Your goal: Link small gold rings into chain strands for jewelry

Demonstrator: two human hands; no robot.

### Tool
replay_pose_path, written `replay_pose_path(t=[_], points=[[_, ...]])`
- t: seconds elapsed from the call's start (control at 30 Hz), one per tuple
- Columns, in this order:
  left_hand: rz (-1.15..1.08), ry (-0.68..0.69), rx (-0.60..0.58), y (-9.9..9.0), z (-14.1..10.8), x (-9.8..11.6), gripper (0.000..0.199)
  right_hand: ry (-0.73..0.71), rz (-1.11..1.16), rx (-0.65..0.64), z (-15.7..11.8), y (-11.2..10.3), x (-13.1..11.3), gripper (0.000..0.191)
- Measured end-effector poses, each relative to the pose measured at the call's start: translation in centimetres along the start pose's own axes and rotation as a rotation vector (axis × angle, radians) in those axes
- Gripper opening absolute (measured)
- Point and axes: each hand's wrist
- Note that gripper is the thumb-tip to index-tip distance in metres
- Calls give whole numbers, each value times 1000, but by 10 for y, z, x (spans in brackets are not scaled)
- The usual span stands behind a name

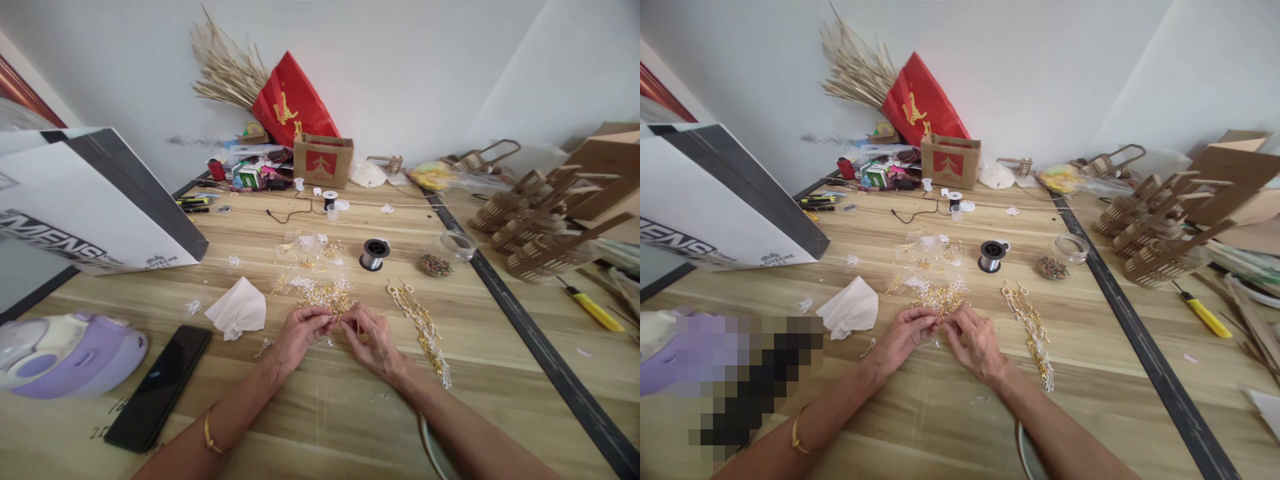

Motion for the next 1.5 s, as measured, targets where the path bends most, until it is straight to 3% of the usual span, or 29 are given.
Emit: replay_pose_path(t=[1.17, 1.5], points=[[87, 73, -12, 0, 1, -3, 21, 9, 8, -36, 0, 0, -1, 8], [380, 198, -3, 1, -2, 3, 15, -1, 46, -44, 0, 2, 1, 9]])
Point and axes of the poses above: each hand's wrist, its own z-axis towards the middle knuckle, its own y-axis out of the palm, x = y × z, and after that the axes turned 8 degrees about x, right-handed
